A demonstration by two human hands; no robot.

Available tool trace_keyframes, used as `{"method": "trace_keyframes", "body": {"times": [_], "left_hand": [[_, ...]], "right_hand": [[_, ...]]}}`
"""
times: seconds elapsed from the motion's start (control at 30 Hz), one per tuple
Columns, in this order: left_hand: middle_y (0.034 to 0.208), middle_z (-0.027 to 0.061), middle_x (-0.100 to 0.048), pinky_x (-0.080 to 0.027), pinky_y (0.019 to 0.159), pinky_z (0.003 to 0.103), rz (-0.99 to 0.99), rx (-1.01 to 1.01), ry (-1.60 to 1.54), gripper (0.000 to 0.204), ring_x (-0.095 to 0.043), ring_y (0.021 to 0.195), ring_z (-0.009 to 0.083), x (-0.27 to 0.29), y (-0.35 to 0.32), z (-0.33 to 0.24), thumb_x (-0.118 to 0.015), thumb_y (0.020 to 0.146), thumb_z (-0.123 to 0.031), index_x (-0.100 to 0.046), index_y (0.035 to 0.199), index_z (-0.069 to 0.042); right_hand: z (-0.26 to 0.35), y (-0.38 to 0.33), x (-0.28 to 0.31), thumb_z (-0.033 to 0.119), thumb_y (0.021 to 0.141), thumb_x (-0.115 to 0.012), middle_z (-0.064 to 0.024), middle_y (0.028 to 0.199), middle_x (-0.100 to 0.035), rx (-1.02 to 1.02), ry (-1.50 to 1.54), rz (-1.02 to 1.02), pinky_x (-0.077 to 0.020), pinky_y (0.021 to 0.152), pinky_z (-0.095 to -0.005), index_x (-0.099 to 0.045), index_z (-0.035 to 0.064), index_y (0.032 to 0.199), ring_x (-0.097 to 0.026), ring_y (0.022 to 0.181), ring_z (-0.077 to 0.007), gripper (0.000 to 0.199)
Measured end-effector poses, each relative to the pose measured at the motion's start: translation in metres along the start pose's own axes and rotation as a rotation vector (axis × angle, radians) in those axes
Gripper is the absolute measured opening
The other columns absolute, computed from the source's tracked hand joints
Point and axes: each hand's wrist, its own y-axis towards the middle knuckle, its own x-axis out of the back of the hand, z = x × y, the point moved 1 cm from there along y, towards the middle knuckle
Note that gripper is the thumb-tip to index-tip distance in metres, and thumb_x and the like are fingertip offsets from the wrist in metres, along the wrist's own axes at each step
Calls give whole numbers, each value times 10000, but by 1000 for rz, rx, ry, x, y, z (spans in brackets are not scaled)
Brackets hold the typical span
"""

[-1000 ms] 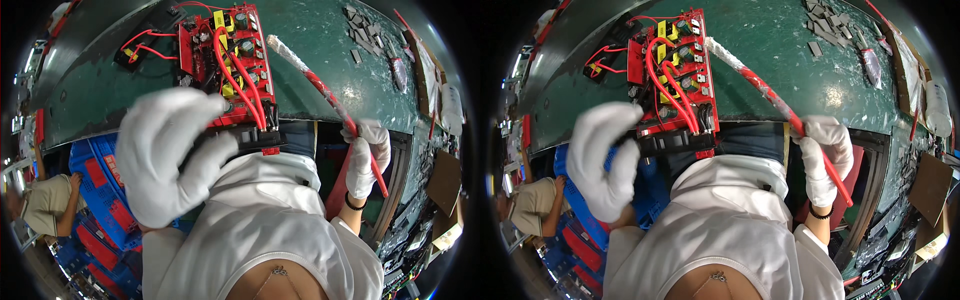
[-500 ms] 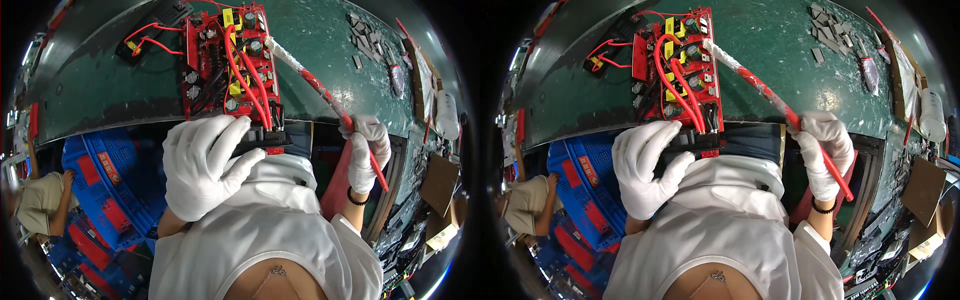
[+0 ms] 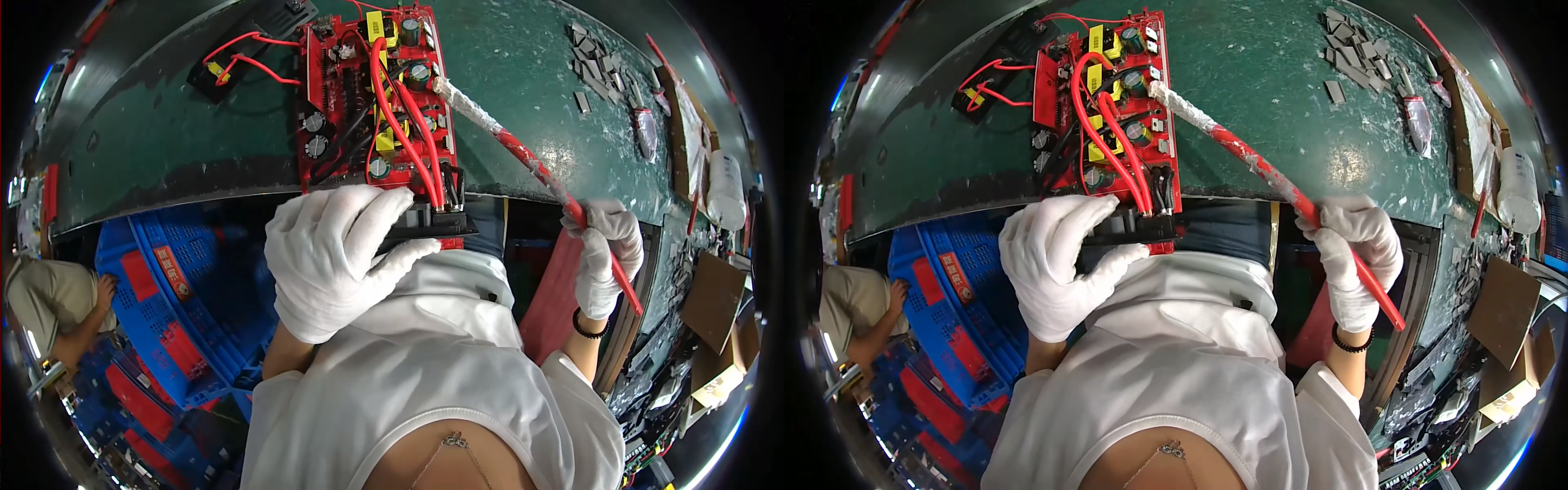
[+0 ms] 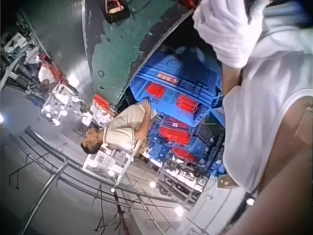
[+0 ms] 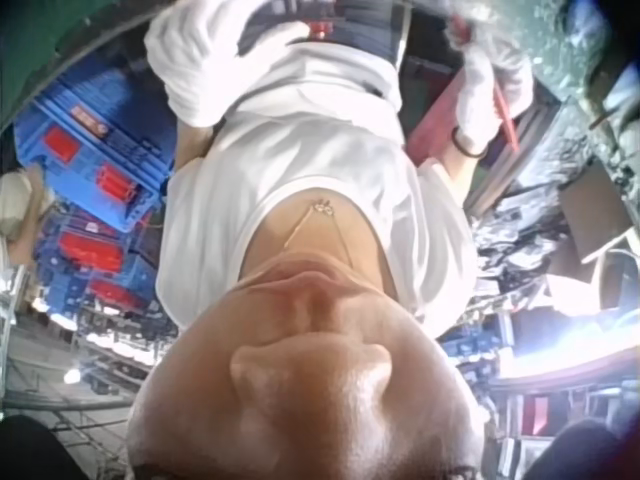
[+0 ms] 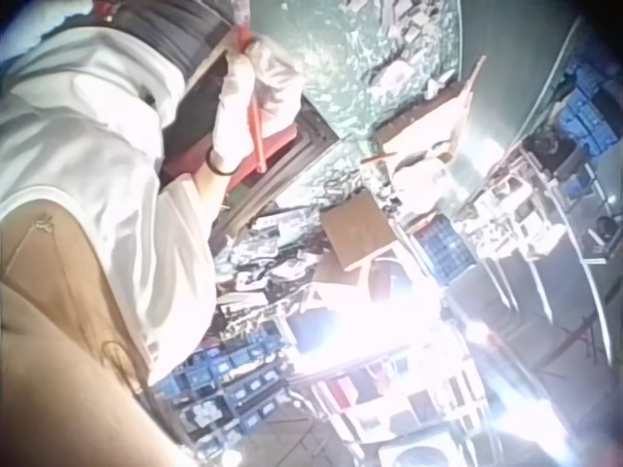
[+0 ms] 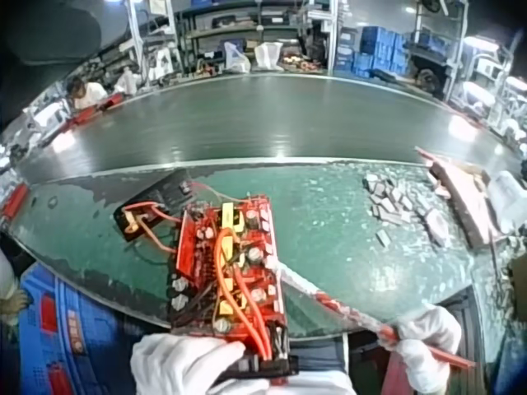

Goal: Assembling and cleaning components on a printed circuit board at a factory assembly line.

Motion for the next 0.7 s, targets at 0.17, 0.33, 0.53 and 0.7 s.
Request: {"method": "trace_keyframes", "body": {"times": [0.17,0.33,0.53,0.7], "left_hand": [[827,-49,-549,-408,655,301,-66,-14,22,448,-540,713,150,-5,0,3,-737,594,-457,-628,935,-187],[1001,55,-538,-390,775,367,145,-140,-16,660,-495,867,243,23,30,-6,-671,613,-578,-619,1068,-103],[1043,44,-504,-379,766,384,287,-234,96,723,-437,932,228,8,63,-9,-601,555,-663,-644,983,-82],[1013,46,-480,-400,762,389,354,-215,101,712,-419,915,232,0,62,-13,-616,578,-650,-636,944,-40]], "right_hand": [[1,2,-1,-5,791,-592,-147,884,-578,21,-31,7,-510,698,-303,-516,-4,814,-603,734,-184,79],[3,3,11,93,813,-564,-153,886,-580,120,44,-126,-499,670,-292,-513,3,840,-599,707,-188,107],[2,-7,10,108,808,-584,-155,893,-576,95,28,-169,-492,673,-299,-511,7,853,-600,725,-197,132],[1,-10,14,125,817,-586,-160,889,-575,82,-5,-170,-487,653,-294,-495,17,839,-590,709,-188,142]]}}
